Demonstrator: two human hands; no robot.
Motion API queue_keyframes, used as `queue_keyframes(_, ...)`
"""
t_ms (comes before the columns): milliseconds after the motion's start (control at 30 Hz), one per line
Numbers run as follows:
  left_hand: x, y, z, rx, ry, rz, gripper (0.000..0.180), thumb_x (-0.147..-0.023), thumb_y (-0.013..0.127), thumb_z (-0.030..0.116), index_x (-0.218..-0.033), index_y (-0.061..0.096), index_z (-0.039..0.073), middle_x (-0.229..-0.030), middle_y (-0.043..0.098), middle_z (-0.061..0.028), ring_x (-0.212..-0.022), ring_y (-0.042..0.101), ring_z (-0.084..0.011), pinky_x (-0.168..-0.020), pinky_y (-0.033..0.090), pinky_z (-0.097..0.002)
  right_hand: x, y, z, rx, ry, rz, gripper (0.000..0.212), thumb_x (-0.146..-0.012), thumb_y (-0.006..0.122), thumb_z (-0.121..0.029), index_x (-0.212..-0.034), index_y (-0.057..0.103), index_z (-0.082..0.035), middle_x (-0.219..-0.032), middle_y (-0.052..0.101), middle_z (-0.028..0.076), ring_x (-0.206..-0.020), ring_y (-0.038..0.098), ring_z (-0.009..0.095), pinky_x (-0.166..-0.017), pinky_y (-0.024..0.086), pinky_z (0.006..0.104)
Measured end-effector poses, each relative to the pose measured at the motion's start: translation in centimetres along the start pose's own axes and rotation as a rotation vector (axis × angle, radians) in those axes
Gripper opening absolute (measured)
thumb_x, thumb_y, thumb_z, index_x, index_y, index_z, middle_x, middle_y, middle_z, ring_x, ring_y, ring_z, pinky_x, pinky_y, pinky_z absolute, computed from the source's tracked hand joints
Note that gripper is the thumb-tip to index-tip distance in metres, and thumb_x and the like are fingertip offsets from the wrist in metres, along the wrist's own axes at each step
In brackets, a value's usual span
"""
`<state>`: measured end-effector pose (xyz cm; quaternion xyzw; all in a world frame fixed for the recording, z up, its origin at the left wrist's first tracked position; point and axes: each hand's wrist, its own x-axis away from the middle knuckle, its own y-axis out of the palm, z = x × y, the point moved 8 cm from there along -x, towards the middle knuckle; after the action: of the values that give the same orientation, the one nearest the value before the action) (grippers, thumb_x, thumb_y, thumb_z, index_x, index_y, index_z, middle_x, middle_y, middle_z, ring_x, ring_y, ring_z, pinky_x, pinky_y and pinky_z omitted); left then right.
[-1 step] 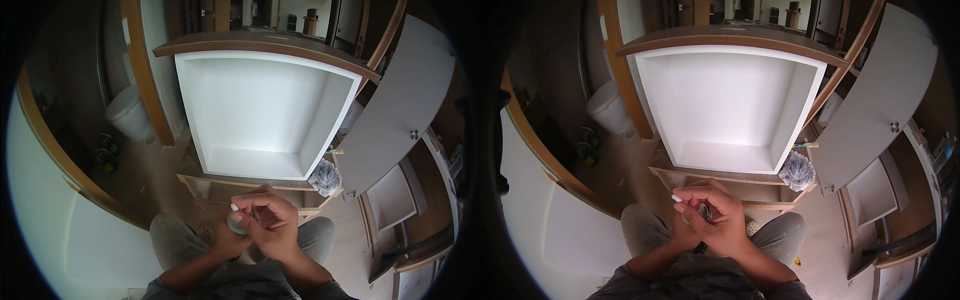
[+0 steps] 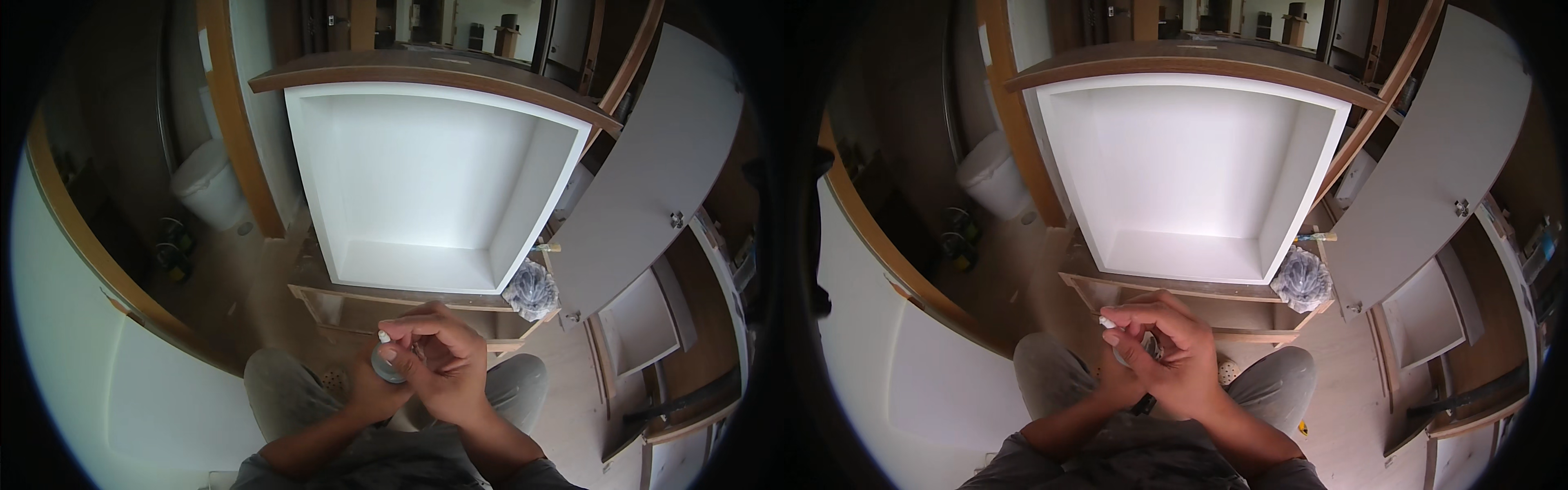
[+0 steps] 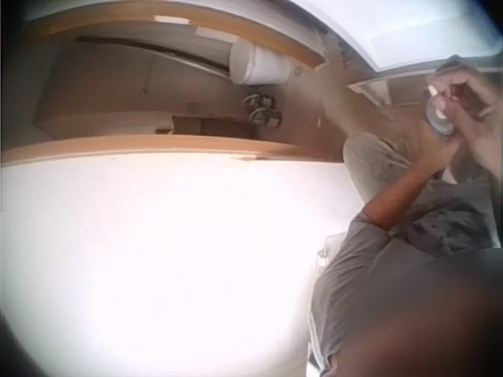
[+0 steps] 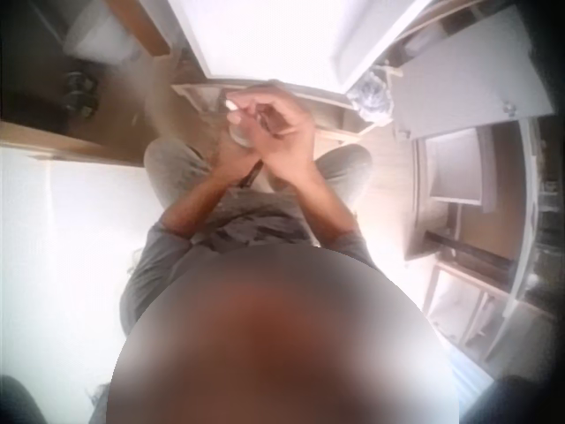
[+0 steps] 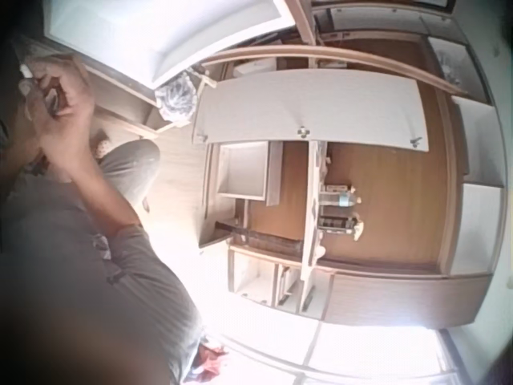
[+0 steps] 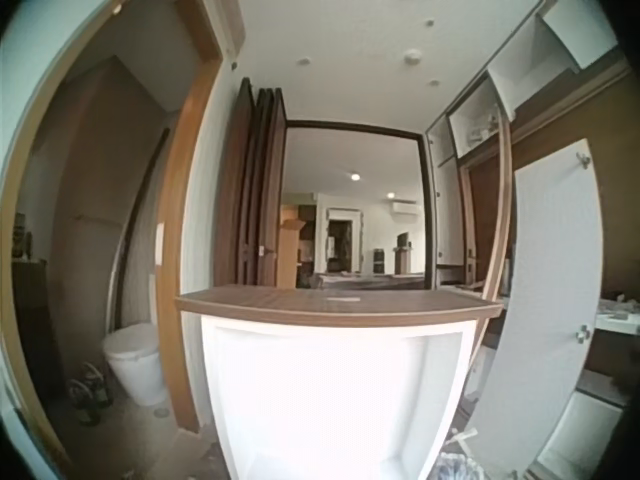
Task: The person applies a bead of white sealant along the interior seams of a white basin using a caulking gun. They then smooth the sealant with their finger and wipe excess material onto a cloth.
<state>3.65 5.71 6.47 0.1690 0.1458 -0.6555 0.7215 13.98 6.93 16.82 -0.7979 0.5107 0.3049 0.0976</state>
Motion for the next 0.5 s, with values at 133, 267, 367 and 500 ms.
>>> queue_keyframes(133, -1.1, 0.4, -1.1, 0.111, -0.056, 0.017, 0.047, -0.082, 0.086, 0.01, -0.121, 0.061, 0.005, -0.106, 0.07, -0.0055, -0.098, 0.068, -0.014, -0.085, 0.055, -0.0332, -0.5, -0.9, 1.2, 0.109, 0.018, 0.046, 0.033, -0.09, 0.074, 0.013, -0.12, 0.075, -0.001, -0.106, 0.067, 0.007, -0.089, 0.061, 0.01, -0.081, 0.052, 0.0253)
queue_keyframes(267, -2.3, 0.6, -3.5, 0.039, -0.134, -0.075, 0.05, -0.081, 0.086, 0.009, -0.123, 0.06, 0.005, -0.106, 0.07, -0.0059, -0.098, 0.068, -0.0147, -0.087, 0.054, -0.0337, -2.0, -2.2, 2.8, 0.195, 0.004, 0.088, 0.028, -0.091, 0.074, 0.012, -0.116, 0.075, -0.002, -0.105, 0.066, 0.006, -0.092, 0.063, 0.011, -0.082, 0.053, 0.0268)
queue_keyframes(367, -3.4, 0.3, -6.0, 0.081, -0.136, -0.091, 0.051, -0.08, 0.086, 0.009, -0.124, 0.059, 0.005, -0.106, 0.07, -0.0056, -0.097, 0.069, -0.0146, -0.086, 0.056, -0.0343, -3.0, -3.2, 4.6, 0.218, 0.045, 0.081, 0.026, -0.091, 0.073, 0.012, -0.114, 0.073, -0.001, -0.108, 0.066, 0.006, -0.095, 0.064, 0.013, -0.085, 0.055, 0.0293)
queue_keyframes(500, -3.4, -2.3, -10.2, 0.034, -0.341, -0.01, 0.053, -0.079, 0.082, 0.003, -0.126, 0.058, 0.005, -0.104, 0.069, -0.0053, -0.095, 0.07, -0.0139, -0.082, 0.057, -0.0336, -3.2, -5.8, 7.8, 0.155, 0.124, 0.09, 0.031, -0.094, 0.07, 0.011, -0.122, 0.07, -0.002, -0.108, 0.065, 0.006, -0.092, 0.064, 0.012, -0.085, 0.055, 0.0288)
